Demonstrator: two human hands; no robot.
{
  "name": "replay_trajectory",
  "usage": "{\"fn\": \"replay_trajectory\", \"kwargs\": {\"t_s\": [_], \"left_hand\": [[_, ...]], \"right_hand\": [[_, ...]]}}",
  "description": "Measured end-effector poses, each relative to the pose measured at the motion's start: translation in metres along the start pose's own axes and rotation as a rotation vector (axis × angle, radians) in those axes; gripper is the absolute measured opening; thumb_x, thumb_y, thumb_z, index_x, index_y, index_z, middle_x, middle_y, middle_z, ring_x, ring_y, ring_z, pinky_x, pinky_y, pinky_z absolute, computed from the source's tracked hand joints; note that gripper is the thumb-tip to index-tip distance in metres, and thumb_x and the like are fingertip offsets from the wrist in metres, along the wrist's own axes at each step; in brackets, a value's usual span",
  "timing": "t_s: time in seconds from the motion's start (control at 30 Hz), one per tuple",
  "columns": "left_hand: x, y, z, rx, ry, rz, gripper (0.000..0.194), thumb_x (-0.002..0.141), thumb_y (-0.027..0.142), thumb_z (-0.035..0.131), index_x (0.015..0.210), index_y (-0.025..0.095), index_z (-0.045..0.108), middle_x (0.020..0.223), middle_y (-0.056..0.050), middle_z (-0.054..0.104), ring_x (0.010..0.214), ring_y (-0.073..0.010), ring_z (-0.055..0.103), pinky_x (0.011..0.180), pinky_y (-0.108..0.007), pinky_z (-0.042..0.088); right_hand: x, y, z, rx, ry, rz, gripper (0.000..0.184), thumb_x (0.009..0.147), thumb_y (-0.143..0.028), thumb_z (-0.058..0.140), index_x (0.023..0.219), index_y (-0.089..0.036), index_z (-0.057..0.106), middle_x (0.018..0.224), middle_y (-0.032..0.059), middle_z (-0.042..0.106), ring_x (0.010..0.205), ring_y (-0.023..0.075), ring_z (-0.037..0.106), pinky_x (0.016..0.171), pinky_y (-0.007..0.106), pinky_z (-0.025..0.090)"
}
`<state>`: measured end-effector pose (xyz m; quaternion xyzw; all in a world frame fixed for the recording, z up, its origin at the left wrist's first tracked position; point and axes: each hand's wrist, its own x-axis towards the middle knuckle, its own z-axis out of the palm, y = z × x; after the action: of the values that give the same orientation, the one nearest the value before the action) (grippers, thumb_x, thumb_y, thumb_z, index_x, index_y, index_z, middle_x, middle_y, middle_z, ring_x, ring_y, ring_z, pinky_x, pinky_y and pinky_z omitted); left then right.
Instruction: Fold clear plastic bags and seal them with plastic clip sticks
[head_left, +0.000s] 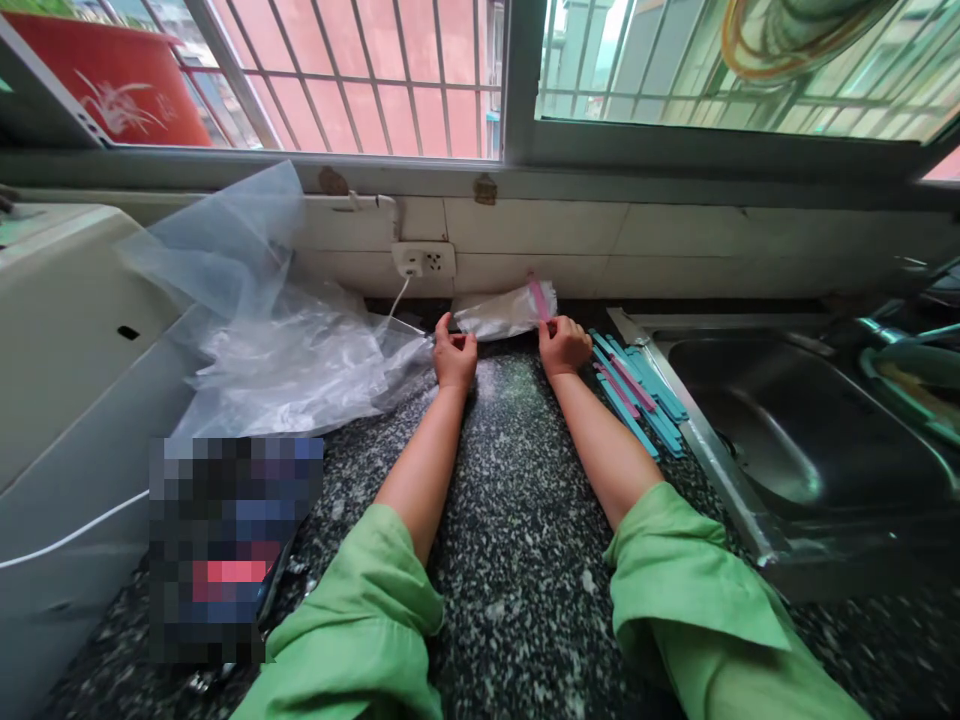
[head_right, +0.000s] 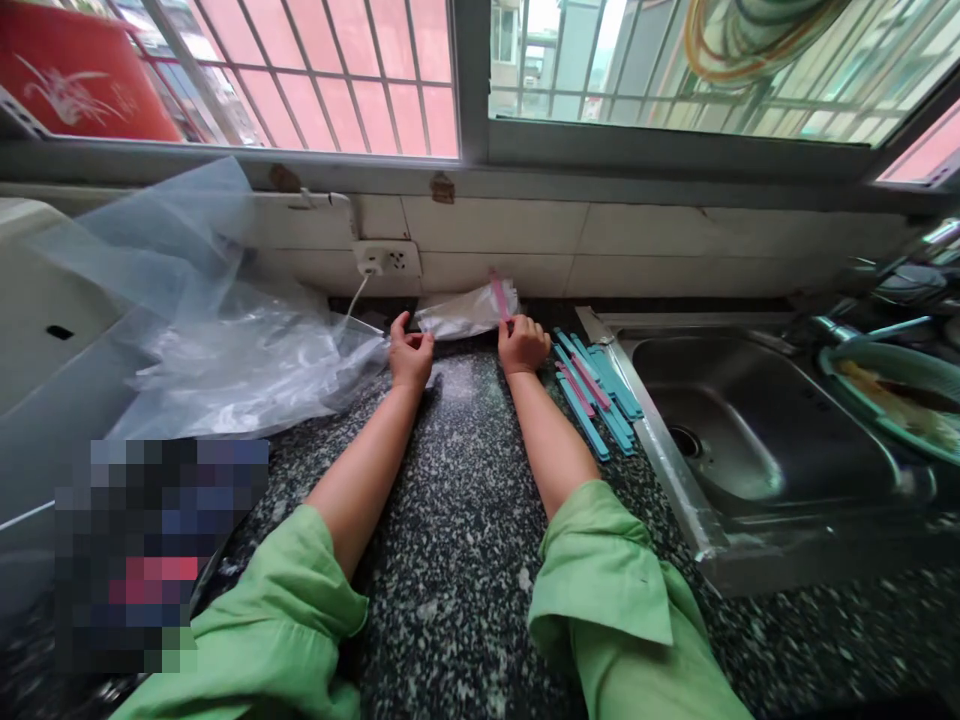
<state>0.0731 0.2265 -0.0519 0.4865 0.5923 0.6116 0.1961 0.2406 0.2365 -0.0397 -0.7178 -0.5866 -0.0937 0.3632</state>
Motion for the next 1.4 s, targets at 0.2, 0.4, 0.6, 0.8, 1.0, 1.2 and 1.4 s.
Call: {"fn": "replay_trajectory", "kwargs": {"t_s": [0.2,0.4,0.6,0.8,1.0,1.2,1.4], "left_hand": [[0.004,0.0,0.004,0.073,-0.033,-0.028,0.049,0.07,0.018,0.057,0.117,0.016,0.046,0.095,-0.009,0.065,0.063,-0.015,0.061,0.075,-0.033,0.049],[0.005,-0.003,0.005,0.116,-0.058,-0.013,0.047,0.07,0.018,0.056,0.116,0.018,0.046,0.114,-0.011,0.058,0.073,-0.0168,0.062,0.084,-0.036,0.047],[-0.004,-0.002,0.003,0.156,-0.003,0.075,0.037,0.067,0.011,0.056,0.104,0.013,0.05,0.112,-0.016,0.051,0.108,-0.0246,0.05,0.094,-0.036,0.041],[-0.02,0.003,-0.011,0.18,-0.156,0.105,0.016,0.068,0.01,0.055,0.081,0.018,0.052,0.09,-0.008,0.052,0.092,-0.0221,0.054,0.091,-0.038,0.042],[-0.043,0.013,-0.027,0.188,-0.227,0.09,0.009,0.068,0.008,0.053,0.068,0.017,0.052,0.078,-0.007,0.054,0.08,-0.0202,0.056,0.081,-0.035,0.045],[-0.017,0.043,-0.076,0.155,-0.129,0.13,0.008,0.074,0.013,0.048,0.071,0.019,0.052,0.073,-0.005,0.058,0.076,-0.0182,0.057,0.078,-0.034,0.046],[0.077,0.056,-0.196,0.119,0.472,0.06,0.025,0.076,0.033,0.055,0.098,0.024,0.048,0.086,-0.01,0.061,0.091,-0.0273,0.057,0.086,-0.048,0.038]], "right_hand": [[0.007,-0.007,0.006,-0.045,-0.047,0.005,0.025,0.084,-0.036,0.049,0.084,-0.015,0.062,0.086,0.0105,0.066,0.084,0.023,0.056,0.067,0.03,0.028],[0.008,-0.007,0.006,-0.058,-0.033,0.0,0.029,0.084,-0.042,0.048,0.081,-0.016,0.06,0.082,0.0091,0.064,0.08,0.0215,0.055,0.065,0.029,0.026],[0.007,-0.006,0.007,-0.044,0.036,-0.035,0.039,0.083,-0.052,0.046,0.08,-0.015,0.057,0.077,0.0091,0.062,0.075,0.0212,0.054,0.062,0.028,0.025],[-0.008,-0.007,0.003,-0.035,0.061,-0.208,0.038,0.089,-0.043,0.035,0.072,-0.016,0.055,0.068,0.008,0.059,0.067,0.0195,0.051,0.061,0.029,0.024],[-0.042,-0.028,-0.017,-0.065,-0.004,-0.4,0.037,0.089,-0.039,0.035,0.067,-0.017,0.054,0.062,0.0054,0.057,0.063,0.0172,0.049,0.06,0.029,0.023],[-0.081,-0.049,-0.036,-0.004,-0.088,-0.613,0.038,0.089,-0.039,0.036,0.064,-0.017,0.054,0.061,0.0039,0.056,0.062,0.0156,0.048,0.06,0.029,0.024],[-0.126,-0.07,-0.05,0.198,-0.16,-0.851,0.035,0.088,-0.036,0.039,0.064,-0.018,0.055,0.061,0.0028,0.056,0.061,0.0137,0.048,0.061,0.027,0.027]]}}
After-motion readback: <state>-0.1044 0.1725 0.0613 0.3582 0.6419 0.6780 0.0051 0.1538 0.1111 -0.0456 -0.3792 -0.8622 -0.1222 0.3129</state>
